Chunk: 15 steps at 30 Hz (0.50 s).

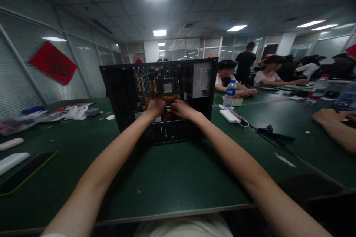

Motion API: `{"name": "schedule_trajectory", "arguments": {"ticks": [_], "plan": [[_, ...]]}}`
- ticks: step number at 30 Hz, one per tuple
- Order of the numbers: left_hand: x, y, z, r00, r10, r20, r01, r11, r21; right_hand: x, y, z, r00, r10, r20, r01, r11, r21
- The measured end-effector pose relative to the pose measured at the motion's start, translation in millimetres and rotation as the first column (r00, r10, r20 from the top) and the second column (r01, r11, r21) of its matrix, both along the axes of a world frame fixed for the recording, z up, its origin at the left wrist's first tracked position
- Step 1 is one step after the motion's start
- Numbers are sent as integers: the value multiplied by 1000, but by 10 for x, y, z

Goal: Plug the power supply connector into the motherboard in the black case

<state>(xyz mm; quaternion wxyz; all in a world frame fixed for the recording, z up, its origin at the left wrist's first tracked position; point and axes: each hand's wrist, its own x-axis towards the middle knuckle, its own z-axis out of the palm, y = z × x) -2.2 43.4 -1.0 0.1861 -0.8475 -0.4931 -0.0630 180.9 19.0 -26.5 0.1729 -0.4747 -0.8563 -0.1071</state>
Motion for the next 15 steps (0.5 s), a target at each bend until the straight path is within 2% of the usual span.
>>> {"name": "schedule_trajectory", "arguments": {"ticks": [4, 15], "plan": [[5, -20, -6, 999, 39, -12, -39, 999, 22, 12, -4, -8, 1000, 3, 3, -3, 1000, -5], [1, -12, -19, 999, 29, 16, -30, 998, 62, 33, -21, 2, 999, -5, 36, 5, 1000, 7]]}}
